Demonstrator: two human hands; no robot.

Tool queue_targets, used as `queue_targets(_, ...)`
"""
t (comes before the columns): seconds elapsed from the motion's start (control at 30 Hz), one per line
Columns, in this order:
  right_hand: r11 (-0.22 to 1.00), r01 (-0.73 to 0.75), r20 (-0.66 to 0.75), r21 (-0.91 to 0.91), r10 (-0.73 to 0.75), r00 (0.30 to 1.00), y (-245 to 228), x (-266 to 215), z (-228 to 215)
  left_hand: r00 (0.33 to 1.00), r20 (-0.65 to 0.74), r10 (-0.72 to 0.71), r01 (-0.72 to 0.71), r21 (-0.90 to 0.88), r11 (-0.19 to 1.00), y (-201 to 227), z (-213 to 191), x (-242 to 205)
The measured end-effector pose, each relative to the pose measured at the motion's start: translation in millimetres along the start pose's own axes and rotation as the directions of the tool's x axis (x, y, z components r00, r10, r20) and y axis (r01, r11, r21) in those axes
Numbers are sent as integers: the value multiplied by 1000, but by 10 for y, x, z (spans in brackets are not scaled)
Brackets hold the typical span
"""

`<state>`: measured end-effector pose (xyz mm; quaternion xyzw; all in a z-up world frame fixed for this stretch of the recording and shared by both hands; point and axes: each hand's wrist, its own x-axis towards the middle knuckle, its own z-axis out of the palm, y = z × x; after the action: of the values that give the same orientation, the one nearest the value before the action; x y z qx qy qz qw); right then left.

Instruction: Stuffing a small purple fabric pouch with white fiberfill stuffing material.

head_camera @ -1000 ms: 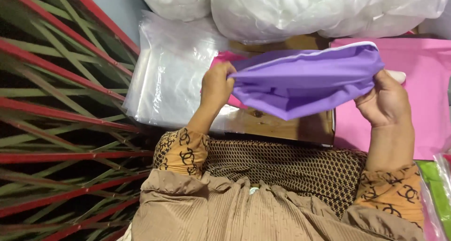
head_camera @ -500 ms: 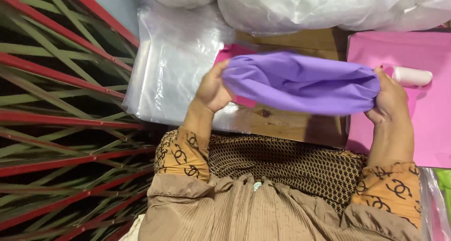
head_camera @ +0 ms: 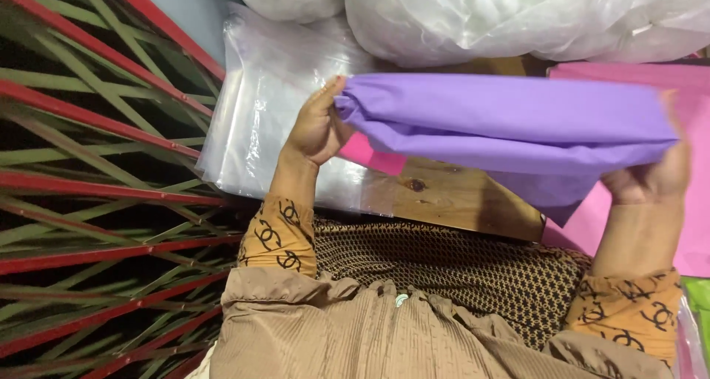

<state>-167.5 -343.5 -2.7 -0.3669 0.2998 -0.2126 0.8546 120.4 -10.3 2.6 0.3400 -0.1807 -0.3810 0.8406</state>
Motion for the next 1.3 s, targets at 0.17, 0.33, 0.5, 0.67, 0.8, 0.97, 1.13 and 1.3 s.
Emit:
queue_targets(0.17,981,-7,-76,-195,-8,997,-3,-39,116,974,213,72,-83,41,996,94,-3,-247)
queue_targets(0.33,925,-35,-162,-377,-29,986,78,-12,86,940,-85,-332,334,441,833,-59,-132,-286)
queue_targets(0.5,763,-75,-106,-642,9,994,314,182,-174,790,-522,-320,522,300,798,-478,-289,-226)
queue_targets(0.67,785,-60,-66,-616,24,998,206,7,-23,786,-547,-288,496,280,822,-426,-39,-241)
queue_targets(0.8,951,-7,-175,-309,-50,983,227,117,-98,899,-411,-153,429,753,500,-294,267,-316)
queue_targets(0.97,921,-3,48,-390,23,999,179,123,-273,938,-328,-111,341,931,131,-352,331,-367)
queue_targets(1.13,430,-33,-61,-902,-52,997,197,-116,199,944,-323,66,322,946,32,-449,177,-325)
queue_targets(1.3,-119,138,172,-983,-361,916,356,158,-145,917,-124,379,201,964,-172,-466,1,-240)
